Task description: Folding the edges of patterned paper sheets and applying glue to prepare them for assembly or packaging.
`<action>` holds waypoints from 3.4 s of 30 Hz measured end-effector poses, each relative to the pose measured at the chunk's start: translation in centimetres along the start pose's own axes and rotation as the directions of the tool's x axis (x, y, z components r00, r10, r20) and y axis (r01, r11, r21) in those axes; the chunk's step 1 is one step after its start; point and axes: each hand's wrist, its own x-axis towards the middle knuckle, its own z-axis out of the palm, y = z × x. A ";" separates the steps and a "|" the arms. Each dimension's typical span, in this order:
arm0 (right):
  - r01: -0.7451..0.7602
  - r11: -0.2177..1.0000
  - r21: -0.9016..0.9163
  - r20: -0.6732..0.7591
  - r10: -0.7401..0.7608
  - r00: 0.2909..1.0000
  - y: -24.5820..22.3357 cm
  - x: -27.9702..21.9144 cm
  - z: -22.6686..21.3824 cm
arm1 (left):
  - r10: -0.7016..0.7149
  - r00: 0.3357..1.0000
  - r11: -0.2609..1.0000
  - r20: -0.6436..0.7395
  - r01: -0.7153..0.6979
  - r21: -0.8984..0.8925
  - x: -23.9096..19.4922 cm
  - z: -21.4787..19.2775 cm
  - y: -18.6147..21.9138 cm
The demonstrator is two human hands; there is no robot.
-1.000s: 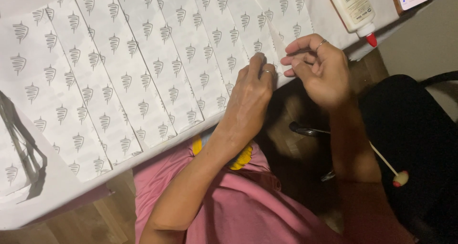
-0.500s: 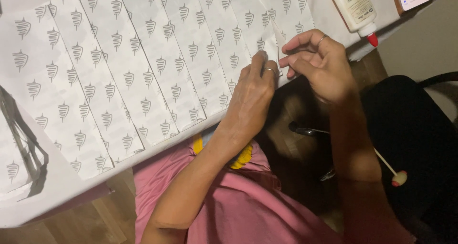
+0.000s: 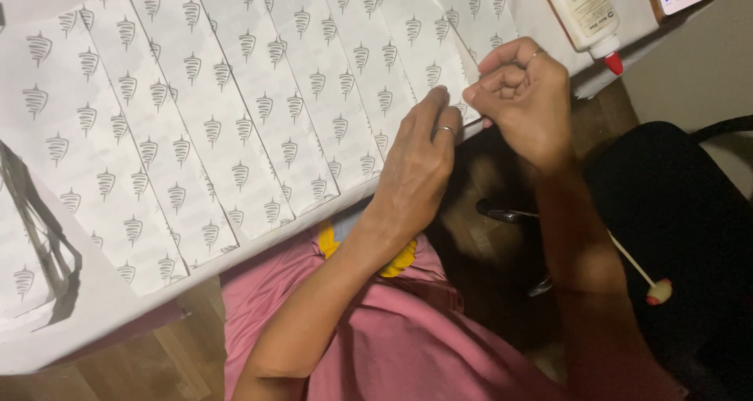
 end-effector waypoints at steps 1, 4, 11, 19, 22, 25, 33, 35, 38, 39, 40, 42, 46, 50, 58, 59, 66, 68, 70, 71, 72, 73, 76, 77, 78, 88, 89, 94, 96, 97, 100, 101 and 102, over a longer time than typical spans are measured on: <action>0.000 1.000 -0.001 -0.002 0.000 1.000 0.2 0.1 -0.3 | 0.001 1.000 1.000 0.000 -0.001 -0.001 0.2 -0.1 0.1; -0.027 1.000 -0.008 -0.005 0.027 1.000 0.9 0.3 -1.1 | 0.117 0.992 0.993 -0.051 -0.115 0.035 0.3 -0.1 0.3; 0.160 0.964 -0.213 0.012 -0.161 0.987 1.0 -0.6 -1.8 | 0.040 0.998 0.999 -0.057 -0.041 -0.014 -0.2 0.7 0.1; 0.672 0.671 -0.313 0.224 -0.635 0.739 1.1 -1.7 -3.4 | 0.025 0.995 0.982 -0.101 -0.006 0.191 0.1 1.0 0.4; 0.680 0.678 -0.280 0.235 -0.639 0.733 2.6 -1.8 -3.8 | 0.045 0.994 0.982 -0.101 -0.025 0.189 0.0 1.2 0.3; 0.702 0.668 -0.246 0.218 -0.667 0.712 3.1 -1.4 -3.5 | 0.066 0.991 0.978 -0.115 -0.041 0.204 0.2 1.3 0.5; 0.741 0.653 -0.158 0.210 -0.711 0.671 3.0 -1.0 -3.1 | 0.069 0.989 0.969 -0.130 -0.036 0.244 0.4 0.8 0.8; 0.741 0.654 -0.151 0.206 -0.712 0.671 2.7 -1.1 -2.9 | 0.076 0.989 0.965 -0.128 -0.041 0.260 0.1 1.2 0.5; 0.742 0.656 -0.140 0.199 -0.715 0.670 2.8 -1.1 -2.8 | 0.080 0.987 0.959 -0.140 -0.038 0.280 0.0 1.9 0.3; 0.742 0.656 -0.138 0.197 -0.717 0.669 2.9 -1.0 -2.8 | 0.079 0.985 0.959 -0.156 -0.033 0.282 -0.1 2.2 0.2; 0.743 0.655 -0.137 0.197 -0.717 0.669 3.0 -0.9 -2.9 | 0.079 0.985 0.959 -0.156 -0.032 0.283 -0.1 2.5 0.1; 0.742 0.654 -0.147 0.218 -0.711 0.669 3.2 -0.9 -2.9 | 0.039 0.989 0.968 -0.146 -0.001 0.251 -0.3 3.0 -0.1; 0.738 0.644 -0.202 0.230 -0.701 0.675 3.5 -0.5 -3.0 | -0.012 0.987 0.975 -0.160 0.046 0.216 -0.3 3.4 -0.2; 0.686 0.701 -0.195 0.253 -0.640 0.725 2.4 -0.8 -2.9 | -0.138 0.976 0.988 -0.166 0.146 0.040 0.7 2.4 0.5; 0.652 0.708 -0.273 0.243 -0.605 0.758 1.8 -0.9 -2.8 | -0.253 0.953 0.967 -0.165 0.251 -0.034 1.6 2.4 0.6; 0.643 0.716 -0.270 0.233 -0.600 0.765 1.8 -0.9 -2.7 | -0.263 0.948 0.965 -0.180 0.256 -0.059 1.7 2.3 0.5; 0.667 0.663 -0.341 0.178 -0.651 0.738 1.8 -1.0 -1.6 | -0.300 0.942 0.950 -0.150 0.282 -0.133 2.1 1.5 0.8; 0.630 0.688 -0.361 0.162 -0.619 0.769 2.2 -1.4 -1.1 | -0.302 0.943 0.950 -0.137 0.285 -0.130 2.1 1.5 0.7; 0.586 0.715 -0.380 0.144 -0.581 0.801 2.6 -1.8 -1.0 | -0.307 0.944 0.948 -0.118 0.292 -0.129 2.0 1.3 0.9; 0.572 0.743 -0.347 0.134 -0.564 0.815 2.5 -1.7 -1.2 | -0.303 0.948 0.945 -0.099 0.285 -0.161 2.2 1.0 0.9; 0.556 0.770 -0.314 0.126 -0.546 0.828 2.4 -1.6 -1.3 | -0.298 0.951 0.941 -0.081 0.279 -0.193 2.3 0.7 0.9; 0.556 0.768 -0.317 0.122 -0.549 0.827 2.2 -1.7 -1.3 | -0.293 0.953 0.942 -0.081 0.273 -0.195 2.4 0.4 1.0; 0.531 0.774 -0.344 0.100 -0.532 0.841 1.4 -2.0 -1.2 | -0.344 0.939 0.905 -0.002 0.331 -0.267 2.4 -0.2 1.2; 0.530 0.782 -0.329 0.099 -0.529 0.843 1.0 -2.1 -1.2 | -0.343 0.939 0.908 -0.004 0.331 -0.257 2.5 -0.2 1.1; 0.529 0.789 -0.313 0.098 -0.527 0.844 0.6 -2.2 -1.2 | -0.342 0.940 0.911 -0.006 0.330 -0.246 2.7 -0.2 1.0; 0.530 0.797 -0.292 0.107 -0.523 0.846 1.9 -1.7 -1.8 | -0.433 0.900 0.900 0.042 0.435 -0.034 2.6 1.5 0.1; 0.526 0.786 -0.324 0.092 -0.527 0.845 1.7 -1.8 -1.6 | -0.447 0.893 0.889 0.050 0.450 -0.082 2.8 1.1 0.3; 0.511 0.776 -0.370 0.021 -0.542 0.840 1.8 -2.3 -0.1 | -0.455 0.888 0.877 0.059 0.459 -0.141 2.7 0.7 0.4; 0.509 0.756 -0.411 0.006 -0.556 0.831 2.1 -2.5 0.4 | -0.423 0.906 0.892 0.032 0.422 -0.162 2.5 0.2 0.7; 0.514 0.755 -0.407 0.011 -0.558 0.830 2.2 -2.4 0.2 | -0.427 0.904 0.891 0.028 0.426 -0.159 2.5 0.3 0.7; 0.525 0.766 -0.372 0.020 -0.558 0.830 2.1 -2.1 -0.1 | -0.364 0.930 0.919 -0.048 0.350 -0.183 2.1 0.5 0.7; 0.539 0.745 -0.392 0.031 -0.575 0.817 1.7 -2.1 -0.1 | -0.314 0.947 0.942 -0.072 0.302 -0.147 1.8 0.4 0.8; 0.554 0.724 -0.412 0.042 -0.592 0.805 1.3 -2.2 -0.1 | -0.263 0.960 0.962 -0.095 0.253 -0.108 1.5 0.4 1.0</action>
